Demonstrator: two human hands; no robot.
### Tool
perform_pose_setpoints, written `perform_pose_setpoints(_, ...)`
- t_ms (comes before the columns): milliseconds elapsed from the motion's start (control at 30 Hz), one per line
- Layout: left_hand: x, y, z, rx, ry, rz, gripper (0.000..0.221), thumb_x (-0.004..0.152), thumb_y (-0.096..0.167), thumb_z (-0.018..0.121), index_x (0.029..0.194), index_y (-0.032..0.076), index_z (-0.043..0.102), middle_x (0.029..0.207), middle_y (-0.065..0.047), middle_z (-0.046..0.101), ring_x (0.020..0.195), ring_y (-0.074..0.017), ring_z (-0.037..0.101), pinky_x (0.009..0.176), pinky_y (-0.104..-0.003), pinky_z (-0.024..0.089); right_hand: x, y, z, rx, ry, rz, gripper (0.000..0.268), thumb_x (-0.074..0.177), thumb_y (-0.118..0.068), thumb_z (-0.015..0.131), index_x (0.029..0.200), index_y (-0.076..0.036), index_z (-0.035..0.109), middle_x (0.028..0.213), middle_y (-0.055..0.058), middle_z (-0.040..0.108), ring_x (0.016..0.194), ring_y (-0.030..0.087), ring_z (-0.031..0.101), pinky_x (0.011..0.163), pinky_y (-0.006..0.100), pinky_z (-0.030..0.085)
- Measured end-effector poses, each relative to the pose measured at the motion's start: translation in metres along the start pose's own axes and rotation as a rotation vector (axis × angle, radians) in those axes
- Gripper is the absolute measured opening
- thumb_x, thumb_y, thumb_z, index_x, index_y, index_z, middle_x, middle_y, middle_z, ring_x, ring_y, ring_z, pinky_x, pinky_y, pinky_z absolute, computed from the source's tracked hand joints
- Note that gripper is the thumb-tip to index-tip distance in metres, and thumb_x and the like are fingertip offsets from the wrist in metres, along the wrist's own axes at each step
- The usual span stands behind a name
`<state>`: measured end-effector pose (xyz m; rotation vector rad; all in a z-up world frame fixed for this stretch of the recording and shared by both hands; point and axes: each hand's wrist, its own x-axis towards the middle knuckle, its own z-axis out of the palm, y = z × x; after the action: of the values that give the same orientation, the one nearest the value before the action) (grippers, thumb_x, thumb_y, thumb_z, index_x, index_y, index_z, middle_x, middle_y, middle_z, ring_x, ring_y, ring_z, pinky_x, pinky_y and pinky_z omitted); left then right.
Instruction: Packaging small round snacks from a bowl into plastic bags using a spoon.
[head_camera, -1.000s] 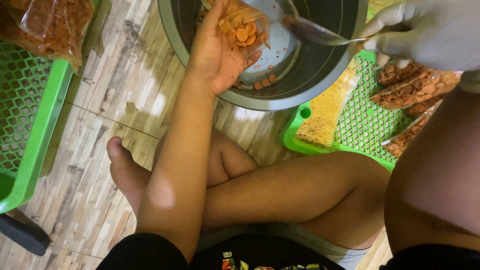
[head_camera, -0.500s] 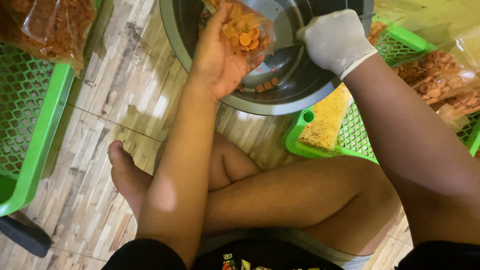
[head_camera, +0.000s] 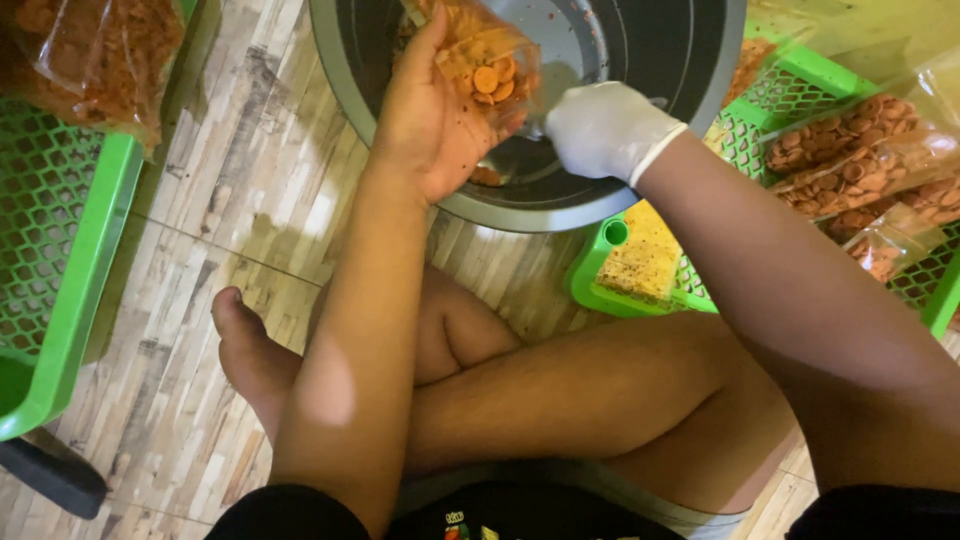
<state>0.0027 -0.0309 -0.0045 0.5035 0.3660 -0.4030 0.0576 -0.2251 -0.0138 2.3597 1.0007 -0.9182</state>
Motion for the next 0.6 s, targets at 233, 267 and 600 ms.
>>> perform_pose_setpoints(233,0.004,0.002,-0.005,-0.069,-0.005,0.007,0.062,0.083,0.051,0.061,0.118,0.000,0.064,0.106,-0.021,0.072,0.095,-0.0345,0.072,0.072,-0.043,0.058,0.012,0.012,0.003,0.330,0.046,-0.012,0.032,0.095,-0.020,0.051,0.089,0.003,0.071,0.083,0.030,0.069,0.074,0.050,0.066,0.061,0.056,0.051)
perform_pose_setpoints(267,0.003,0.001,-0.004,-0.067,-0.007,0.001,0.062,0.083,0.051,0.061,0.118,0.000,0.064,0.106,-0.021,0.072,0.095,-0.0345,0.072,0.072,-0.043,0.058,0.007,0.014,-0.001,0.334,0.045,-0.007,0.032,0.095,-0.020,0.051,0.089,0.003,0.071,0.083,0.030,0.069,0.074,0.050,0.066,0.061,0.056,0.051)
perform_pose_setpoints(600,0.002,0.002,-0.008,-0.090,-0.113,0.023,0.061,0.086,0.055,0.058,0.115,0.002,0.067,0.108,-0.019,0.072,0.100,-0.0333,0.072,0.078,-0.042,0.057,0.015,0.016,-0.015,0.180,0.169,0.051,0.029,0.090,-0.006,0.052,0.106,-0.008,0.076,0.093,0.024,0.076,0.089,0.048,0.074,0.070,0.055,0.060)
